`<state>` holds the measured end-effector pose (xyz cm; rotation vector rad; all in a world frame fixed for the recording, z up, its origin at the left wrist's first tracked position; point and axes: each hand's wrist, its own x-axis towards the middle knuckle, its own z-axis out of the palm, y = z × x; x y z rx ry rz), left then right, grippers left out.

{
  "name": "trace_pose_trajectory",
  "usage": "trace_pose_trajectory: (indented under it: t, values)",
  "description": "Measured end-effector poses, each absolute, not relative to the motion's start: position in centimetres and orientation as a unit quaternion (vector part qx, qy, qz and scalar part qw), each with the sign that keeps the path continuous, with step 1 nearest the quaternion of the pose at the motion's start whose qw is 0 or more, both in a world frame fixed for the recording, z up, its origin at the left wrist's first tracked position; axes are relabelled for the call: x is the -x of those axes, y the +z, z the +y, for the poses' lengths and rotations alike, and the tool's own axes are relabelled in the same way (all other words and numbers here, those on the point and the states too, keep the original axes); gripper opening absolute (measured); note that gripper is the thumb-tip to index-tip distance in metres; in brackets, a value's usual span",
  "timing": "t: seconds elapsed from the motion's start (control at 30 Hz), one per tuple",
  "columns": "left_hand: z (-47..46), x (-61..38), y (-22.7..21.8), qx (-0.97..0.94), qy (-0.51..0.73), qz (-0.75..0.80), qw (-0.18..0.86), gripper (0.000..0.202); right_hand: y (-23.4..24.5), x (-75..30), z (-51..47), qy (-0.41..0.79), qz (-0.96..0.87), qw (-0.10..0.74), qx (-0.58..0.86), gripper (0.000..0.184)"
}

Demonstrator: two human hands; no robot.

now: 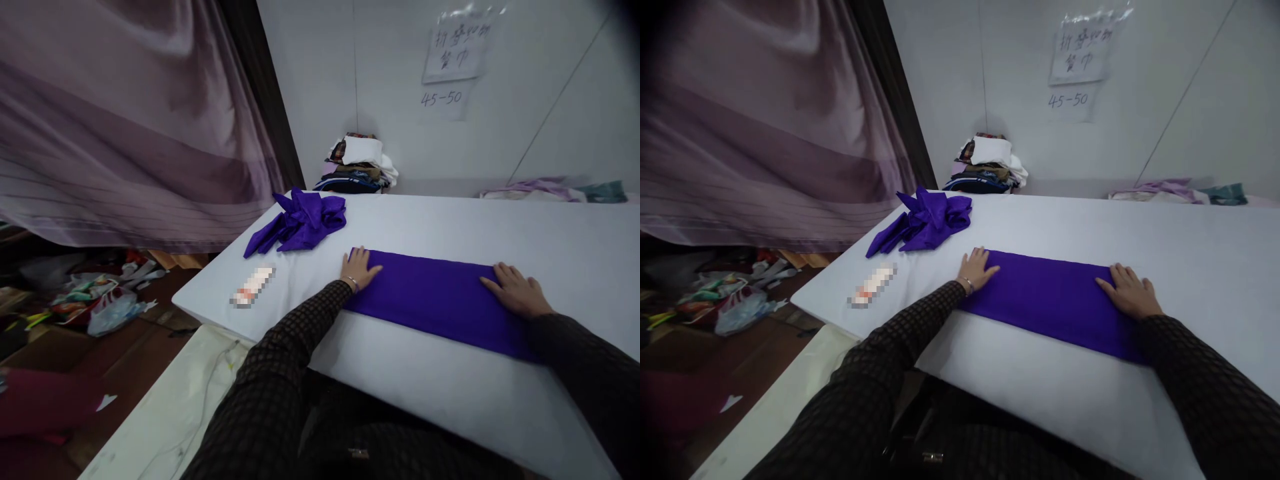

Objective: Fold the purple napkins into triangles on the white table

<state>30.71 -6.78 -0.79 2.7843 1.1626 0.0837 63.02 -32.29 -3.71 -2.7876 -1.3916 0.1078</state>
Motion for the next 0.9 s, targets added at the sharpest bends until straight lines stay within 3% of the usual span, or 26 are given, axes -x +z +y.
trace_pose_trajectory:
  t: [0.23,0.57,0.9]
  values:
    - [-9.9,-30.8,-2.0,-0.937,-0.005,0.339,0.082,0.084,-1.9,-62.4,-31.2,0.053,-0.435,0.003,0.899,0.075]
    - [-9.7,-30.8,-1.8,-0.938,-0.002,0.339,0.078,0.084,-2.8,-45.4,-27.0,0.06,-0.661,0.062,0.746,0.075]
    - [-9.6,-30.8,-1.6,-0.937,-0.004,0.339,0.079,0.081,-4.4,-55.0,-41.0,-0.015,-0.492,0.02,0.87,0.062]
